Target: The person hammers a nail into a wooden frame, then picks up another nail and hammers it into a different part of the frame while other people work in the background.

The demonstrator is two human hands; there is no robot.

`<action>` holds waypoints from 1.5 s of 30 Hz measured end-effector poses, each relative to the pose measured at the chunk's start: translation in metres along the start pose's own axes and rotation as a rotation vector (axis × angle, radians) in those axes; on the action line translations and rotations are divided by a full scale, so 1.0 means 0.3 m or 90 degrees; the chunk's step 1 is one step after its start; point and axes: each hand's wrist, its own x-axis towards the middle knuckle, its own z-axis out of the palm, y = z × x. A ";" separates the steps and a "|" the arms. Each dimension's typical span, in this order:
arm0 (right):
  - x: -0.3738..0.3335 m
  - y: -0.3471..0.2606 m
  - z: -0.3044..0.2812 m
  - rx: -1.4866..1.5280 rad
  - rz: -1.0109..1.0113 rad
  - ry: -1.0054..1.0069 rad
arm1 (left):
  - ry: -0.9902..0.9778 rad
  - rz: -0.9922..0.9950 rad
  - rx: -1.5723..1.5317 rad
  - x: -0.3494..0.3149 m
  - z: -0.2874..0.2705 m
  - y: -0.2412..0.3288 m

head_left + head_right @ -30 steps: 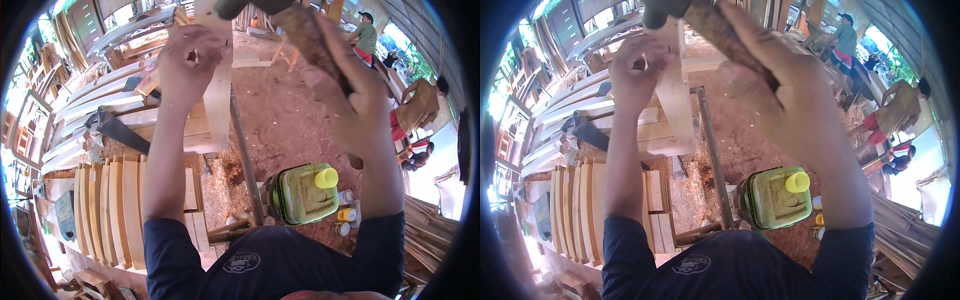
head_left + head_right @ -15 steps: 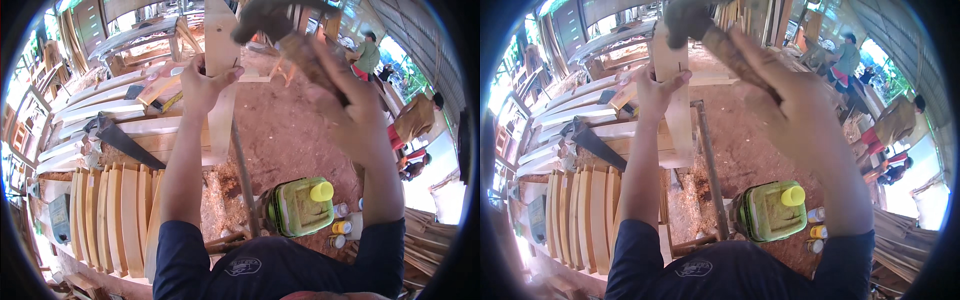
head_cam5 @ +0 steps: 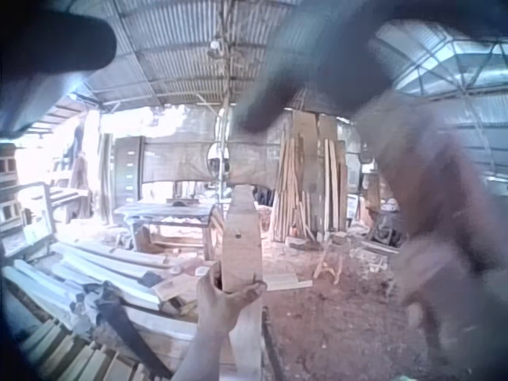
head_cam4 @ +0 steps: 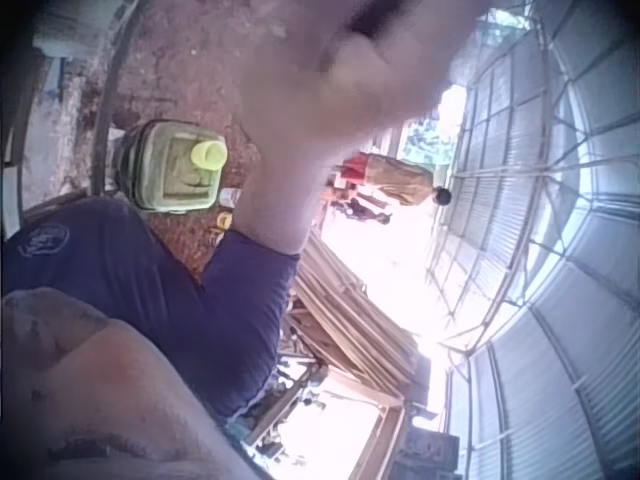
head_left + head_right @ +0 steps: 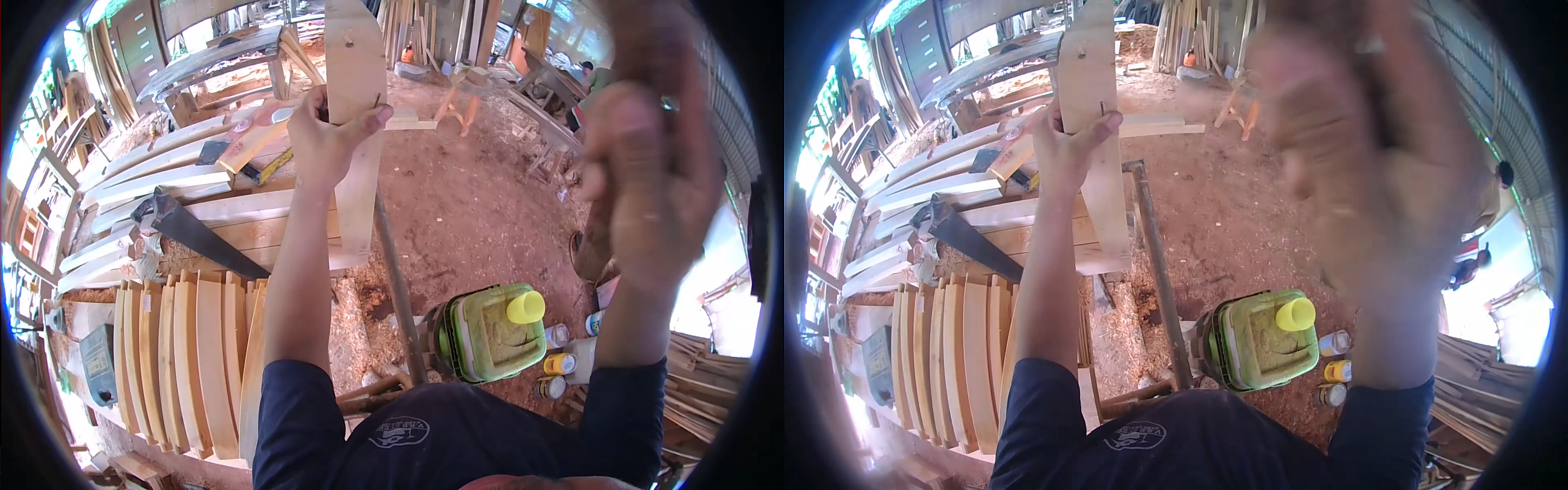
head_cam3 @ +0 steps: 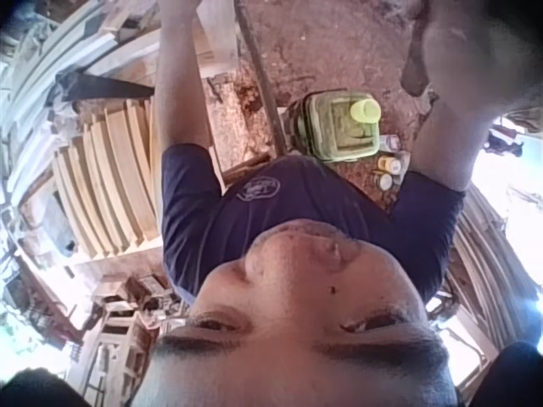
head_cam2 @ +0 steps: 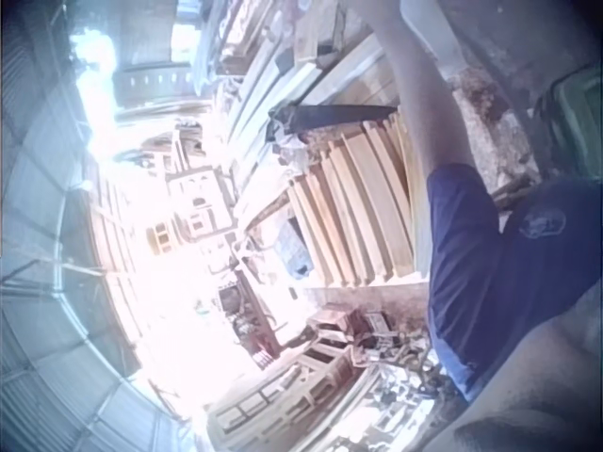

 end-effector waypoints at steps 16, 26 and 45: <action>-0.067 0.043 0.103 -0.066 0.038 -0.034 | -0.089 0.028 0.137 -0.034 -0.060 0.014; -0.106 0.057 0.142 -0.100 0.167 -0.067 | -0.028 0.051 0.056 -0.034 -0.037 -0.021; -0.053 0.048 0.137 -0.056 0.039 -0.099 | -0.022 0.020 -0.058 -0.041 -0.026 -0.056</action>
